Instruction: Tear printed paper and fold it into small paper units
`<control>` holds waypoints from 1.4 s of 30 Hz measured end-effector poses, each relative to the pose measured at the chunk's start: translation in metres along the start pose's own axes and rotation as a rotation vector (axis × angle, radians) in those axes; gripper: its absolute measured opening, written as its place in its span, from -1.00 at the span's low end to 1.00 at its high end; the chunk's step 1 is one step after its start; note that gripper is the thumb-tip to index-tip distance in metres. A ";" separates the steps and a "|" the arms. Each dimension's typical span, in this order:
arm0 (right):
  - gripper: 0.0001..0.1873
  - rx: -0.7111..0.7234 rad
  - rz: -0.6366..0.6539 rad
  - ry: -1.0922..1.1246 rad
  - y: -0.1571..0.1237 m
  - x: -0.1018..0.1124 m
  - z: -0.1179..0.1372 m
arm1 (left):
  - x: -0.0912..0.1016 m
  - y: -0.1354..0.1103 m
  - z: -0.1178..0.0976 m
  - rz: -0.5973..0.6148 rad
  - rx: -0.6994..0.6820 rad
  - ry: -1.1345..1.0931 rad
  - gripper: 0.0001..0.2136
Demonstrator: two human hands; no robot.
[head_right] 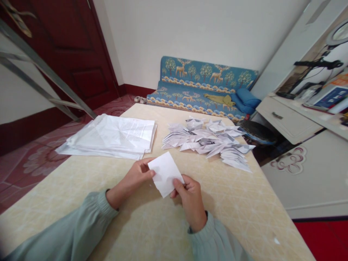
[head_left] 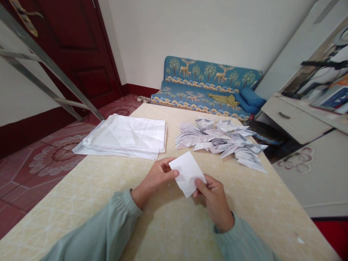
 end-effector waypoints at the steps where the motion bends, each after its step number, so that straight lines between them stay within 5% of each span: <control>1: -0.72 -0.012 0.010 -0.005 0.000 -0.001 0.000 | -0.005 -0.001 0.002 0.038 0.035 -0.009 -0.59; 4: -0.69 -0.067 0.030 -0.035 0.002 -0.004 -0.003 | -0.007 -0.003 0.005 0.012 0.044 0.058 -0.70; 8: -0.76 -0.080 -0.035 -0.123 0.005 0.000 -0.006 | -0.003 -0.005 -0.005 -0.077 -0.151 0.357 -0.81; 11: -0.71 0.104 -0.150 -0.183 0.006 0.007 0.003 | -0.008 -0.011 -0.018 -0.046 -0.466 0.633 -0.91; 15: -0.51 0.378 -0.165 -0.280 0.000 0.006 0.018 | -0.015 -0.019 -0.021 0.077 -0.740 0.841 -0.74; 20: -0.48 0.523 -0.115 -0.391 -0.002 0.002 0.022 | -0.019 -0.021 -0.016 0.112 -0.763 0.987 -0.74; 32: -0.60 0.420 -0.174 -0.257 0.006 0.019 0.007 | -0.007 -0.013 -0.019 0.074 -0.754 1.002 -0.87; 37: -0.73 0.357 -0.119 -0.126 0.009 0.017 0.003 | -0.010 -0.012 -0.015 0.177 -0.758 1.021 -0.81; 42: -0.86 0.310 -0.020 -0.323 0.006 0.007 0.009 | -0.011 -0.015 -0.008 0.173 -0.708 1.120 -0.85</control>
Point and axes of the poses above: each hand's wrist, its own y-axis towards the middle knuckle, its own x-axis out of the back of the hand, z = x × y, the point moved 4 cm from there along y, towards the middle knuckle, and after that the axes turned 6 degrees about -y, right-handed, at the moved point
